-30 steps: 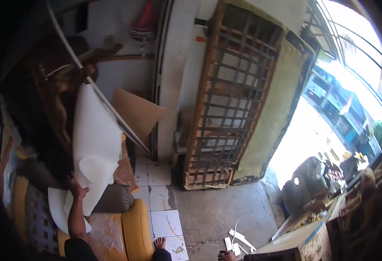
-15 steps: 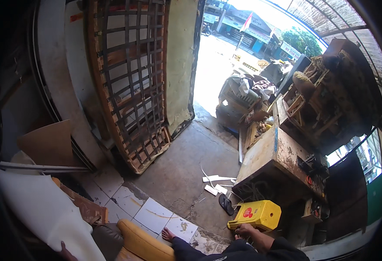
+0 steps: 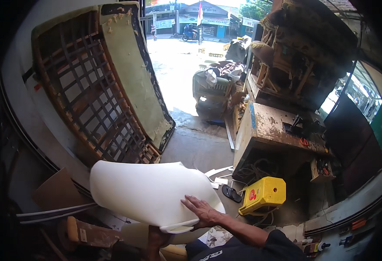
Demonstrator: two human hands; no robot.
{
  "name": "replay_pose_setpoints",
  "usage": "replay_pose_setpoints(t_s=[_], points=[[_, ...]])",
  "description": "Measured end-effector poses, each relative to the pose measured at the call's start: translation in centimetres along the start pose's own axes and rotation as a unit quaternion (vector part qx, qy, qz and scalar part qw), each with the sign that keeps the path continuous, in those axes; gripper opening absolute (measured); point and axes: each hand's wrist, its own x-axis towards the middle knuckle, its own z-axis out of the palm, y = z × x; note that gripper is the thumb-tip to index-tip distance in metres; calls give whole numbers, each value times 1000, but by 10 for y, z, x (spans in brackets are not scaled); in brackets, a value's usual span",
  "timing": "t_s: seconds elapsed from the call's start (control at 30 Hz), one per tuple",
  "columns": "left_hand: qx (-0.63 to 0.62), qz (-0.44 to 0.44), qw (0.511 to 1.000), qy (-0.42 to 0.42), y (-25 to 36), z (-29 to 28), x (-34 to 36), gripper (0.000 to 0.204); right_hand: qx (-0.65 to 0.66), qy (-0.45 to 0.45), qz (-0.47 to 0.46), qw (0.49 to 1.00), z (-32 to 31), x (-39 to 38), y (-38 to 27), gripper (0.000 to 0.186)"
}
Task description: The person sews a white fabric strip onto a brown quilted upholstery panel using a sewing machine and trims the excess material with shears.
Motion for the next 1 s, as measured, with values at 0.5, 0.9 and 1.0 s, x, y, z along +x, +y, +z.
replay_pose_setpoints(t_s=[0.5, 0.9, 1.0], points=[[-224, 298, 688, -623, 380, 198, 73, 53, 189, 263, 177, 929, -90, -381, 75, 96], [-193, 417, 792, -402, 498, 314, 93, 70, 101, 508, 483, 706, -82, -505, 86, 76], [-175, 394, 804, -410, 515, 359, 103, 47, 44, 657, 512, 552, -64, -541, 78, 65]])
